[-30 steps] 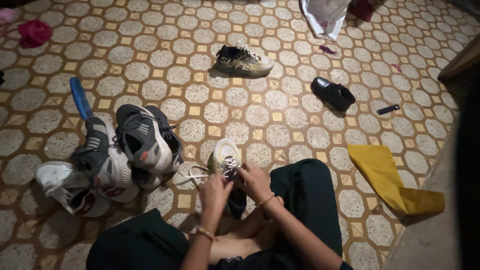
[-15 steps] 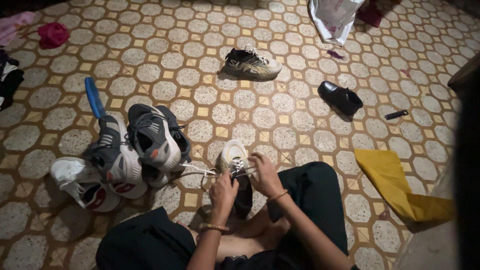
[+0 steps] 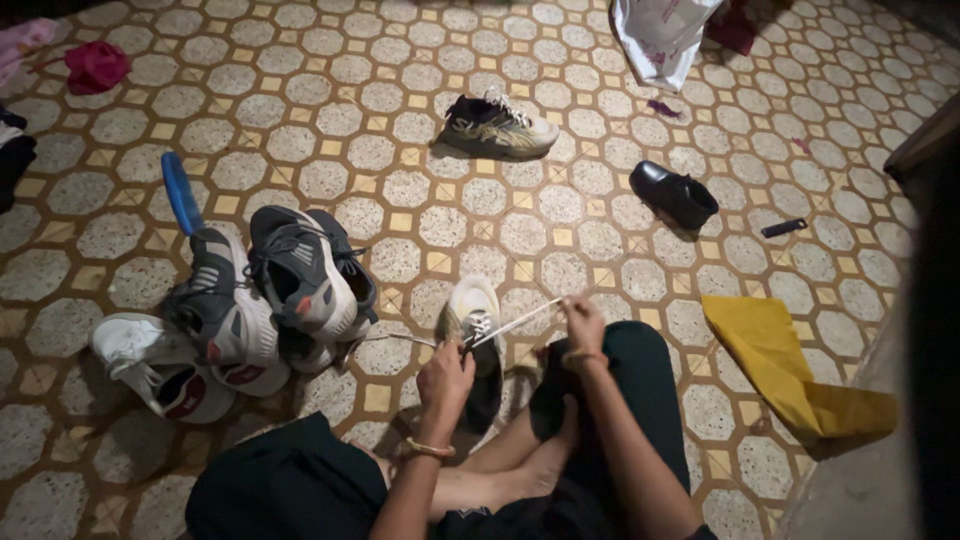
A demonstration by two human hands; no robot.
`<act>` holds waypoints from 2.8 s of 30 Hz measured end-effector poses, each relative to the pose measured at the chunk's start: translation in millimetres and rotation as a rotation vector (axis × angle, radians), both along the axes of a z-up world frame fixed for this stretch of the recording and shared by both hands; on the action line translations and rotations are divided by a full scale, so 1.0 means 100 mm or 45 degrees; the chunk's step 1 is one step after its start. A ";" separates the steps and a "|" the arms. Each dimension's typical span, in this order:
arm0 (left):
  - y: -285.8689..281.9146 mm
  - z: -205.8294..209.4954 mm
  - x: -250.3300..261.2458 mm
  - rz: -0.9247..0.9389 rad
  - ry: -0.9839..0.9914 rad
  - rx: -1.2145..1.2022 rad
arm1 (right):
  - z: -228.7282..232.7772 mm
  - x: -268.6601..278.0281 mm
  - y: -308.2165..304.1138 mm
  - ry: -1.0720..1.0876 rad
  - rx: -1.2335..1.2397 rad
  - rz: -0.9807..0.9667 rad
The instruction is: The person sits on the floor and unlaces a dark sneaker, then picks up a white sneaker and begins to re-lace it. The person handles the laces by hand, threading them through the eyelets and tying a knot.
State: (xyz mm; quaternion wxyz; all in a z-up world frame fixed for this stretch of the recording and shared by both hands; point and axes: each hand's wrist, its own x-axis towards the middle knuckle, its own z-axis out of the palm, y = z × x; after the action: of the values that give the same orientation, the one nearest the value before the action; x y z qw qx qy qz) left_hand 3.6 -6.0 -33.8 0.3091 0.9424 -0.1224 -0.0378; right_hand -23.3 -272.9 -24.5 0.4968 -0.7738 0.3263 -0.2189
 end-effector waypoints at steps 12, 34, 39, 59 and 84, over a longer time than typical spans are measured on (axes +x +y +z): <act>0.03 0.14 -0.03 -0.002 -0.069 -0.175 | 0.13 0.00 0.83 -0.217 -0.999 0.681; -0.36 0.03 0.16 -0.241 -0.339 0.112 | 0.27 -0.07 1.07 0.622 -0.736 0.586; -0.33 0.13 0.15 -0.022 -0.222 -0.213 | -0.29 0.06 0.79 0.439 -0.695 0.641; -0.33 -0.33 0.42 0.493 0.376 -0.835 | -0.55 -0.01 0.56 0.462 0.205 0.645; -0.43 0.18 0.13 -0.303 -0.616 0.333 | -0.51 -0.04 0.65 0.312 -0.226 0.589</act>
State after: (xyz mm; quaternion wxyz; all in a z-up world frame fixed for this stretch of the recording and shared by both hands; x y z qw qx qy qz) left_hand 16.9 -48.5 -15.5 0.1402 0.9349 -0.2963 0.1363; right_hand -27.6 -208.4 -75.5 0.4205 -0.8891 0.1782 -0.0321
